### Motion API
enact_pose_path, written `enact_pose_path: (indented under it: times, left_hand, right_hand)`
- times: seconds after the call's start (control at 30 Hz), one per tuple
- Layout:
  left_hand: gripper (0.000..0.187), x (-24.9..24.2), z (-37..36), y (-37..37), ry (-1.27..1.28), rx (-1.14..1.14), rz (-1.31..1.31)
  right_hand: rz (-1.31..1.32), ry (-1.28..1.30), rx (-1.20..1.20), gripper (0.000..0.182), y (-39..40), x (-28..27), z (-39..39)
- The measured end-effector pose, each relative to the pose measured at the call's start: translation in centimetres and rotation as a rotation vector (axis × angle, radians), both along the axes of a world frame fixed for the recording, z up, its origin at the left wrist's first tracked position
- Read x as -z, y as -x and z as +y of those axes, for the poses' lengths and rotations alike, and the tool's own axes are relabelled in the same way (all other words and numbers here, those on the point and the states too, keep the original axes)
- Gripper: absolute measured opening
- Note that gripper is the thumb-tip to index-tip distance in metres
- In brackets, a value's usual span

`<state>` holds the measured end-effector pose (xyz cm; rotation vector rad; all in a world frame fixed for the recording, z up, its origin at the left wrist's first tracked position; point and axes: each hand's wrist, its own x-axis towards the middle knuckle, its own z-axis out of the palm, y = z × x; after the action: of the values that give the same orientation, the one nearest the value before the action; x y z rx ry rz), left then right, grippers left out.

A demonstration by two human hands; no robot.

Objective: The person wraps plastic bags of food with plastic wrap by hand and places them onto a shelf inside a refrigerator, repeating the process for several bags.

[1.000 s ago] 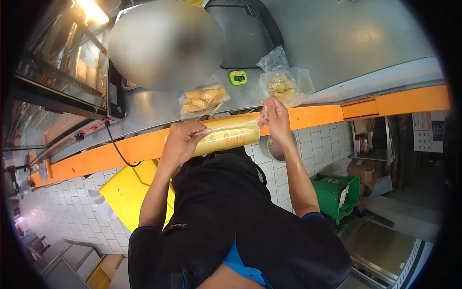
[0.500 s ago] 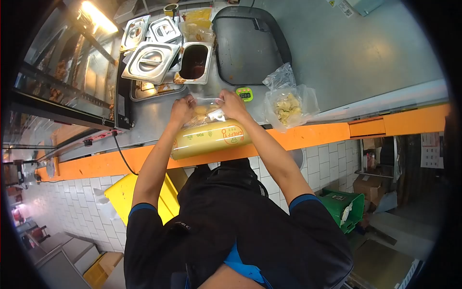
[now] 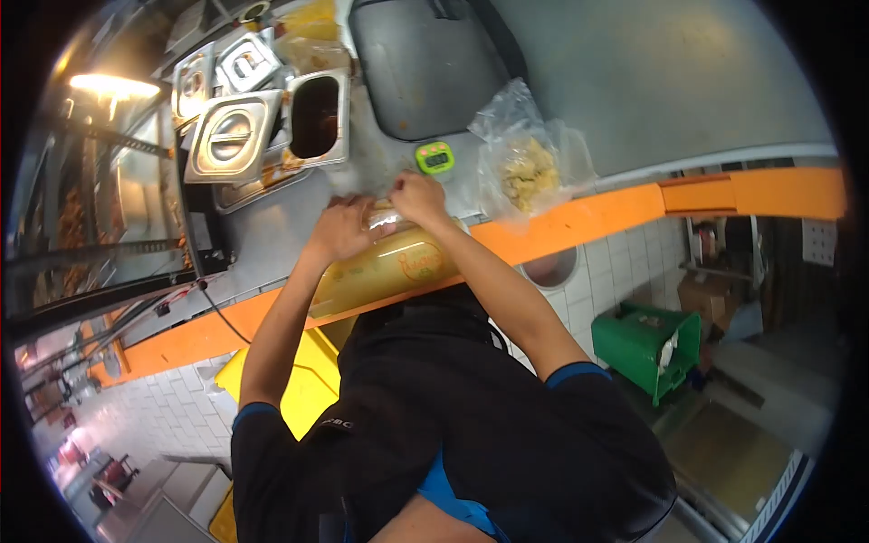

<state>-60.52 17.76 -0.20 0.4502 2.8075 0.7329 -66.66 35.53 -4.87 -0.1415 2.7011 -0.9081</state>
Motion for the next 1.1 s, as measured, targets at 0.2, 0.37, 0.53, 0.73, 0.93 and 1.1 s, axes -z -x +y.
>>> enact_pose_path:
  times: [0.2, 0.37, 0.53, 0.73, 0.93, 1.1]
  left_hand:
    - [0.071, 2.7, 1.2, 1.0, 0.015, 0.051, -0.002]
    - [0.064, -1.5, 0.5, 1.1, -0.003, 0.050, -0.252]
    - [0.064, -5.0, -0.6, 2.3, -0.404, 0.193, -0.537]
    - [0.044, -3.7, -1.8, -0.9, -1.083, -0.273, -1.059]
    - [0.055, -6.0, -0.5, -4.1, -1.133, -0.273, -1.320]
    - [0.063, -10.3, -1.5, -4.8, -0.702, 0.084, -0.707]
  right_hand:
    - [0.320, -0.193, -0.254, 0.030, -2.8, 1.9, -1.8]
    - [0.210, 0.322, -0.093, 0.026, -3.1, -1.1, -0.6]
    - [-0.189, 0.672, 0.106, 0.023, -3.7, -5.5, 0.7]
    - [0.177, 0.845, -0.210, 0.044, -8.2, -12.9, 3.7]
    - [0.442, 0.497, -0.595, 0.054, -9.6, -12.1, 6.0]
    - [-0.040, 0.649, -0.187, 0.038, -10.5, -12.2, 5.3]
